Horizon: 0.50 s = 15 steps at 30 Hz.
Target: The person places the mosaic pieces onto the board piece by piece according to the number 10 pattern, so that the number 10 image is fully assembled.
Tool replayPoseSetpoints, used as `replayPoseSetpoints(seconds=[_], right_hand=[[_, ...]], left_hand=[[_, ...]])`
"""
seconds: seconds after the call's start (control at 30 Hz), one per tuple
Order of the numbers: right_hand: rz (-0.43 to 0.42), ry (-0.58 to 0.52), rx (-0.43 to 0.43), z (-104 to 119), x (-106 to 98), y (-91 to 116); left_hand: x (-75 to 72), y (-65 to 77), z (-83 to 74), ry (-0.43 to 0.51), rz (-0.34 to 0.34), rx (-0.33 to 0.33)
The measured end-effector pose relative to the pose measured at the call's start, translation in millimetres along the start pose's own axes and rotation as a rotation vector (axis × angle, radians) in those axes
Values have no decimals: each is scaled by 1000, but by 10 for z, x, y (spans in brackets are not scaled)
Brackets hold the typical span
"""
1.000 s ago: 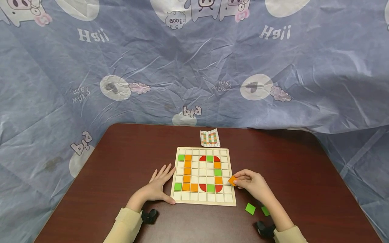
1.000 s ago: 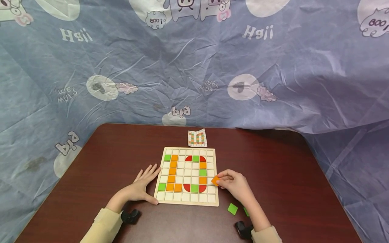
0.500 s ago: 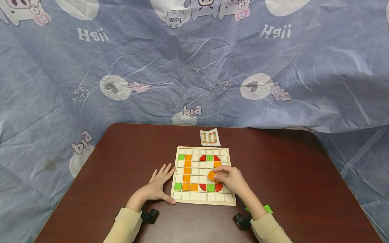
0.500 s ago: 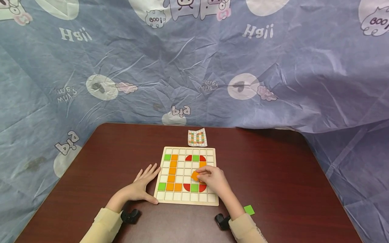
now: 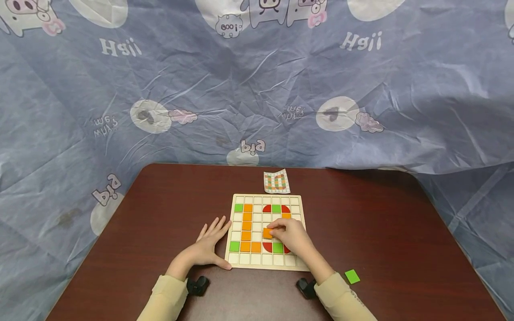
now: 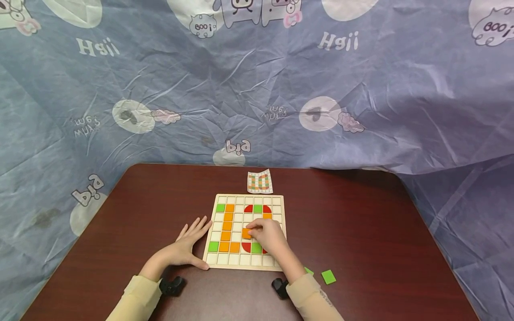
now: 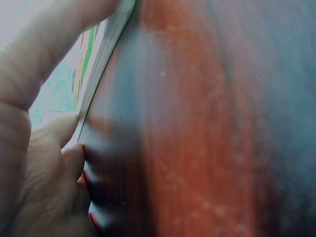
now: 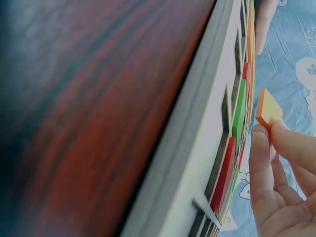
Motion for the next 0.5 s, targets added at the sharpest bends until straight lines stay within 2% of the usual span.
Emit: replayPoseSetpoints(seconds=[0.2, 0.5], right_hand=[[-7, 57, -12, 11, 45, -14], [-22, 157, -85, 21, 76, -19]], left_hand=[[14, -5, 30, -10, 1, -2], [2, -1, 9, -9, -6, 11]])
Point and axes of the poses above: each hand's wrist, its own y-axis away from the middle knuckle, its own x-axis out of the palm, z = x × y, the point moved 3 cm from there along -y, towards the middle knuckle, and after that the axes turned 5 degrees about -z, right-handed, at the moved point
